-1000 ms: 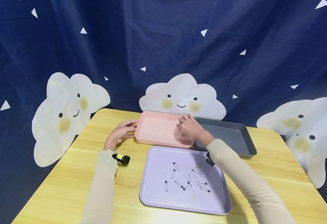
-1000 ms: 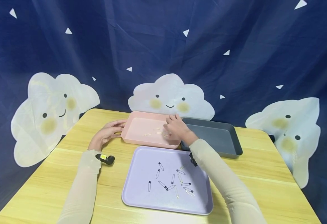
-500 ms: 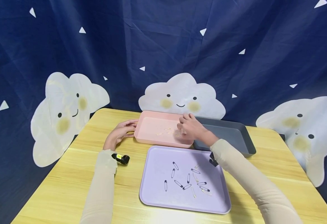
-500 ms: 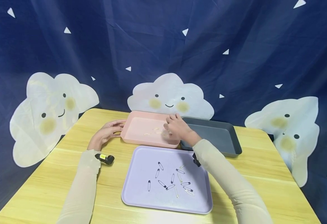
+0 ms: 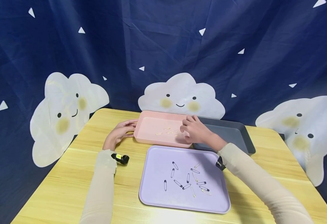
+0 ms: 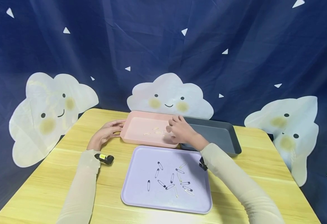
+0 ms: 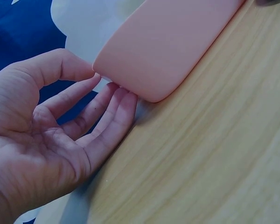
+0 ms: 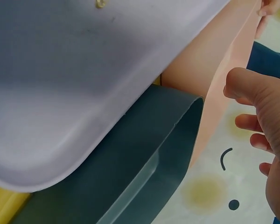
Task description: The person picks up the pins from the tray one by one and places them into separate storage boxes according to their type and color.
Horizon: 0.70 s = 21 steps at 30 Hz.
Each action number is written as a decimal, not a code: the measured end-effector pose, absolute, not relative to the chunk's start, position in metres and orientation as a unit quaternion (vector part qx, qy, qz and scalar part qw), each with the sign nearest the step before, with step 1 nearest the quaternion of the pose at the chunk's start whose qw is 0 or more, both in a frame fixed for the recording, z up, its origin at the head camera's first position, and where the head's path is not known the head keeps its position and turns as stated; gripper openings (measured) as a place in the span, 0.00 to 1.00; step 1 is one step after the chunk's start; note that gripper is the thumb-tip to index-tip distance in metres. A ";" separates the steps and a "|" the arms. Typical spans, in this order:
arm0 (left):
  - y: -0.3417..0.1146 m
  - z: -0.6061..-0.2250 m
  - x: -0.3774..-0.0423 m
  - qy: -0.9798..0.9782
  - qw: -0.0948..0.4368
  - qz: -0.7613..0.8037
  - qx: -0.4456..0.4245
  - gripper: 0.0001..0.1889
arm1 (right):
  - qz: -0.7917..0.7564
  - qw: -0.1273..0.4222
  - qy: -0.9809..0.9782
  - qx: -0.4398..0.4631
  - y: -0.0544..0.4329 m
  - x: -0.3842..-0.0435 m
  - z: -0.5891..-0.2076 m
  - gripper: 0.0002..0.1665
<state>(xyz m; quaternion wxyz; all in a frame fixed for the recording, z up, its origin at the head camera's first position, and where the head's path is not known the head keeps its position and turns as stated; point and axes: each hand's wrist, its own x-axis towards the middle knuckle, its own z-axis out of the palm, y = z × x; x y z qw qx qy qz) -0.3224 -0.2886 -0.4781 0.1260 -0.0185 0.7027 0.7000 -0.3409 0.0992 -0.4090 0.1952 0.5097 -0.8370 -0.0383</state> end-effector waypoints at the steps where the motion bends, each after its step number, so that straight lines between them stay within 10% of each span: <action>1: -0.289 -0.478 -0.323 0.701 0.125 0.702 -0.019 0.30 | -0.034 0.196 -0.836 0.511 0.101 -0.339 -0.408 0.13; 21: -0.286 -0.463 -0.314 0.696 0.138 0.705 -0.007 0.31 | -0.014 0.155 -0.823 0.546 0.139 -0.295 -0.413 0.13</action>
